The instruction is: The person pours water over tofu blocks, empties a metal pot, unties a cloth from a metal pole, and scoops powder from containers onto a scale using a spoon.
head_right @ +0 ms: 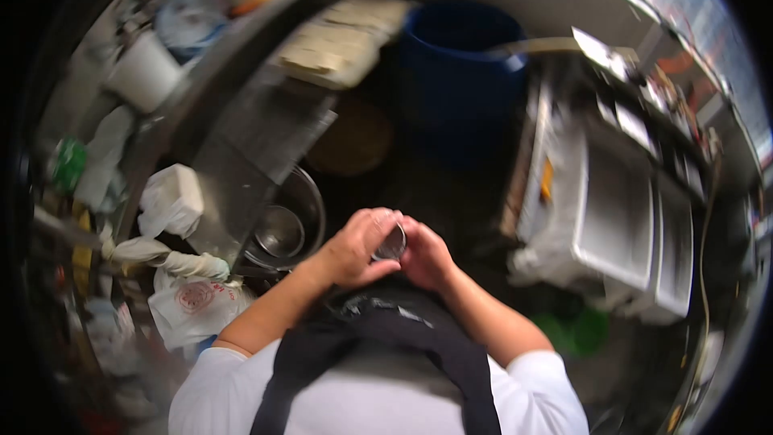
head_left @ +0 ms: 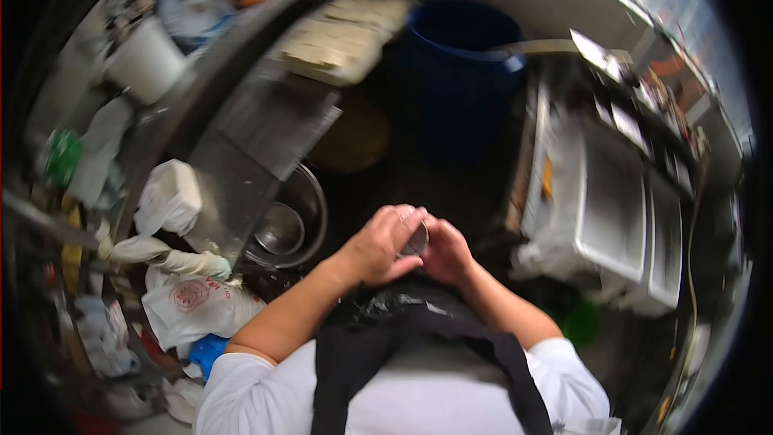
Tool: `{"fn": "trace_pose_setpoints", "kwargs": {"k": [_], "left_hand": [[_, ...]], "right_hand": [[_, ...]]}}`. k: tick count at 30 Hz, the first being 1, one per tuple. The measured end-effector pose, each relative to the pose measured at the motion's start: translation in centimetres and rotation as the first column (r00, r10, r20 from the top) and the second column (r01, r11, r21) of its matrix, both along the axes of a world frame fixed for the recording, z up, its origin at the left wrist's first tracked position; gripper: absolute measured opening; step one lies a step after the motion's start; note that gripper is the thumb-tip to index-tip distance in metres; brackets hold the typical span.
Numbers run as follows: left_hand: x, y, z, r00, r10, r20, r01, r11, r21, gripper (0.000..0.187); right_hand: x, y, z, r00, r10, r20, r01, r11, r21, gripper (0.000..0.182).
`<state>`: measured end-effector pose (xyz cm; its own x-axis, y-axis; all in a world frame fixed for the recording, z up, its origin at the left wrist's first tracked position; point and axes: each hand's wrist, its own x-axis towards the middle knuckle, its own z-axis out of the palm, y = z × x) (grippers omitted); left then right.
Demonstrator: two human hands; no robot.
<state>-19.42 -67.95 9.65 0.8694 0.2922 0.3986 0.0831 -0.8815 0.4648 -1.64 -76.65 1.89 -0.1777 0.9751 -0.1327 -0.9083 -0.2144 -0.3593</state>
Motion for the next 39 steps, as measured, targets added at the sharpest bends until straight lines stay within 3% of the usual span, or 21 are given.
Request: {"fn": "trace_pose_setpoints", "kwargs": {"k": [3, 6, 8, 9, 15, 17, 18, 19, 20, 22, 24, 25, 28, 30, 32, 33, 34, 36, 37, 38, 39], "left_hand": [[-4.5, 3.2, 1.7, 0.987, 0.155, 0.035, -0.152, 0.986, -0.063, 0.080], [-8.3, 7.4, 5.3, 0.968, 0.236, 0.082, -0.241, 0.969, 0.053, 0.078], [-10.1, 10.6, 9.8, 0.963, 0.253, 0.096, -0.267, 0.944, 0.195, 0.079], [-10.6, 12.2, 12.2, 0.955, 0.259, 0.143, -0.290, 0.916, 0.278, 0.079], [-11.7, 24.2, 28.9, 0.744, 0.519, 0.421, -0.665, 0.639, 0.387, 0.067], [-12.6, 30.5, 35.0, 0.656, 0.671, 0.347, -0.755, 0.579, 0.308, 0.061], [-12.7, 32.7, 37.3, 0.556, 0.680, 0.478, -0.828, 0.402, 0.392, 0.070], [-13.5, 36.0, 38.9, 0.518, 0.660, 0.545, -0.849, 0.320, 0.420, 0.074], [-14.6, 39.6, 40.5, 0.455, 0.731, 0.509, -0.865, 0.229, 0.446, 0.071], [-15.3, 43.0, 43.0, 0.448, 0.765, 0.462, -0.868, 0.248, 0.431, 0.069], [-16.1, 46.3, 44.2, 0.383, 0.917, 0.114, -0.873, 0.320, 0.367, 0.065], [-16.2, 47.0, 44.3, 0.374, 0.920, 0.116, -0.875, 0.309, 0.371, 0.065], [-15.7, 45.9, 43.2, 0.435, 0.868, 0.238, -0.862, 0.326, 0.387, 0.063], [-14.2, 42.5, 43.3, 0.159, 0.921, 0.356, -0.987, 0.152, 0.048, 0.066], [-21.1, 45.5, 41.9, 0.282, 0.761, 0.584, -0.939, 0.093, 0.331, 0.063], [-21.5, 43.7, 41.2, 0.292, 0.734, 0.613, -0.942, 0.110, 0.317, 0.064], [-21.6, 40.8, 39.7, 0.303, 0.706, 0.640, -0.944, 0.129, 0.304, 0.066], [-23.1, 38.1, 36.8, 0.195, 0.675, 0.711, -0.966, 0.005, 0.260, 0.063], [-24.2, 37.3, 35.1, 0.182, 0.659, 0.729, -0.972, 0.010, 0.234, 0.063], [-25.5, 36.8, 33.4, 0.170, 0.641, 0.749, -0.978, 0.017, 0.207, 0.063], [-27.0, 36.6, 31.5, 0.140, 0.654, 0.744, -0.990, 0.085, 0.111, 0.065]], "right_hand": [[-3.1, 5.2, 2.6, 0.980, 0.178, 0.086, -0.180, 0.983, 0.017, 0.034], [-5.1, 8.9, 3.1, 0.934, 0.247, 0.257, -0.238, 0.969, -0.065, 0.038], [-5.6, 11.3, 1.4, 0.769, 0.179, 0.614, -0.097, 0.982, -0.164, 0.037], [-5.8, 12.3, 1.6, 0.715, 0.184, 0.674, -0.074, 0.979, -0.189, 0.032], [-3.7, 17.3, 1.2, 0.588, 0.242, 0.771, -0.128, 0.970, -0.207, 0.031], [-2.4, 19.6, 0.7, 0.561, 0.226, 0.796, -0.105, 0.974, -0.202, 0.031], [-1.7, 20.8, 0.5, 0.560, 0.229, 0.796, -0.119, 0.973, -0.196, 0.031], [-1.0, 22.2, 0.3, 0.565, 0.227, 0.793, -0.117, 0.974, -0.195, 0.031], [-0.3, 23.5, 0.0, 0.570, 0.225, 0.791, -0.114, 0.974, -0.195, 0.031], [1.0, 26.4, -0.2, 0.557, 0.219, 0.801, -0.127, 0.976, -0.179, 0.030], [2.1, 29.0, 0.2, 0.555, 0.244, 0.796, -0.169, 0.969, -0.179, 0.030], [2.6, 30.5, 0.7, 0.527, 0.242, 0.815, -0.180, 0.969, -0.171, 0.030], [4.4, 35.8, 2.8, 0.402, 0.163, 0.901, -0.251, 0.966, -0.063, 0.032], [5.2, 39.5, 5.3, 0.323, 0.013, 0.946, -0.293, 0.952, 0.087, 0.029], [5.8, 44.1, 7.6, 0.277, -0.278, 0.920, -0.308, 0.881, 0.359, 0.025], [5.8, 45.8, 11.4, 0.101, -0.392, 0.915, -0.310, 0.861, 0.403, 0.025], [5.4, 47.5, 14.7, 0.003, -0.495, 0.869, -0.279, 0.834, 0.476, 0.022], [4.4, 51.0, 21.3, -0.037, -0.748, 0.663, -0.257, 0.648, 0.717, 0.017], [4.1, 52.9, 24.2, -0.047, -0.804, 0.593, -0.245, 0.585, 0.773, 0.016], [3.8, 55.0, 27.4, -0.130, -0.909, 0.396, -0.288, 0.417, 0.862, 0.018], [3.5, 56.9, 30.2, -0.192, -0.933, 0.304, -0.328, 0.353, 0.876, 0.022]]}}
